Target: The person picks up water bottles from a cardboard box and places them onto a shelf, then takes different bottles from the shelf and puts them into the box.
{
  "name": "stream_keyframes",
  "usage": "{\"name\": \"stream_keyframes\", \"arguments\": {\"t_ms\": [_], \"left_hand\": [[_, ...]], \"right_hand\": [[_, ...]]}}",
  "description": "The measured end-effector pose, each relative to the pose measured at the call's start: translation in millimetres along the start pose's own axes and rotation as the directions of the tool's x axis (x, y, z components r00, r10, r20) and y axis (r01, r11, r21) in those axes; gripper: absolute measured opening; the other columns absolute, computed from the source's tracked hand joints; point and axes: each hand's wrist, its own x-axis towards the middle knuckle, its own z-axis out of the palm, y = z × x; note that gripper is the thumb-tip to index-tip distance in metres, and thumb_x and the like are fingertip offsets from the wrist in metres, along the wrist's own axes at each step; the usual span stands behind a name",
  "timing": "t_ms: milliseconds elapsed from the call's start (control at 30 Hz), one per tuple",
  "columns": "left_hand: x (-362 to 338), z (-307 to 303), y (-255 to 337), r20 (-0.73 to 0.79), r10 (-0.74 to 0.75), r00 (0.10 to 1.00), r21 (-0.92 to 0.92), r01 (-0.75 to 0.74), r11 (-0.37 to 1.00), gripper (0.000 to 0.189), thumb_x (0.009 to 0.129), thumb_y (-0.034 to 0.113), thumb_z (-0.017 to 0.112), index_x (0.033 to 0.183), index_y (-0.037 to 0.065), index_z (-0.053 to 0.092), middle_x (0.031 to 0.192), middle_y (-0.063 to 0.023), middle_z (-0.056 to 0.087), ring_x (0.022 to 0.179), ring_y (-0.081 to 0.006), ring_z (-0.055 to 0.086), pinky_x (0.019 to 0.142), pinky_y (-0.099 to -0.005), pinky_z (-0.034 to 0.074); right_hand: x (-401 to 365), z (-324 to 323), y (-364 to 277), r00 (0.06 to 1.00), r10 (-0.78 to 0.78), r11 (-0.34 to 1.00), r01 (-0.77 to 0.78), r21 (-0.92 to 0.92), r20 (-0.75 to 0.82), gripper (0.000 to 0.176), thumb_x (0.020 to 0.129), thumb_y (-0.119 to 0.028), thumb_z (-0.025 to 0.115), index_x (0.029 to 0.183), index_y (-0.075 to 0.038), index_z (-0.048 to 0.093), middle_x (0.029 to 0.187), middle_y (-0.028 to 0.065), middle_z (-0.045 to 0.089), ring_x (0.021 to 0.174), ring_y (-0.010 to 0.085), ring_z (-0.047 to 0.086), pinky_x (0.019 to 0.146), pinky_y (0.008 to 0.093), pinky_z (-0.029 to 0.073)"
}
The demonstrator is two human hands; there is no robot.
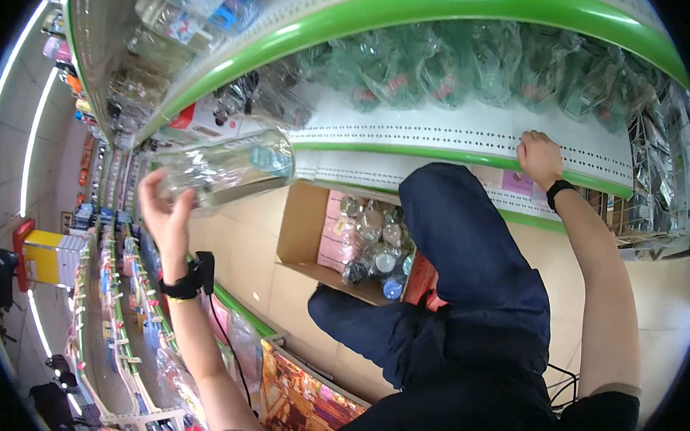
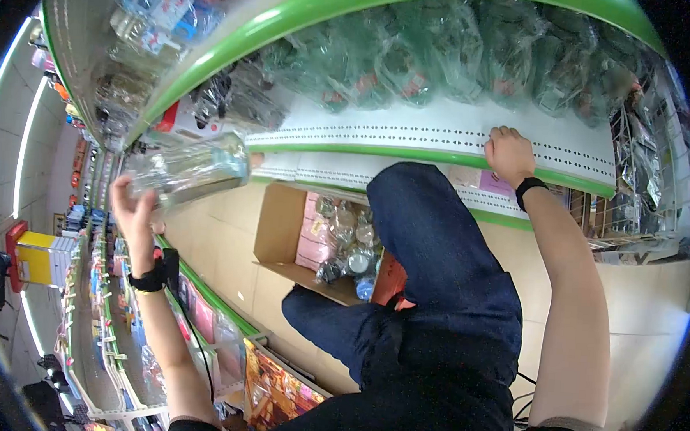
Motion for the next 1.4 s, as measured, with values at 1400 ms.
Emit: {"name": "stream_keyframes", "arguments": {"t_ms": [1400], "left_hand": [[202.6,328.6,367.3,-0.137,0.692,0.709,-0.087,-0.705,0.704,0.048,0.081,0.045,0.066,0.102,0.002,0.069,0.078,-0.0108,0.068,0.071,-0.0132,0.058,0.071,-0.0244,0.044]], "right_hand": [[-8.8,-19.9,4.1,0.995,-0.008,0.977,-0.013,0.213,0.097,0.029,0.082,-0.029,0.052,0.086,-0.003,0.064,0.089,0.0149,0.065,0.086,0.0295,0.062,0.075,0.0413,0.05]]}}
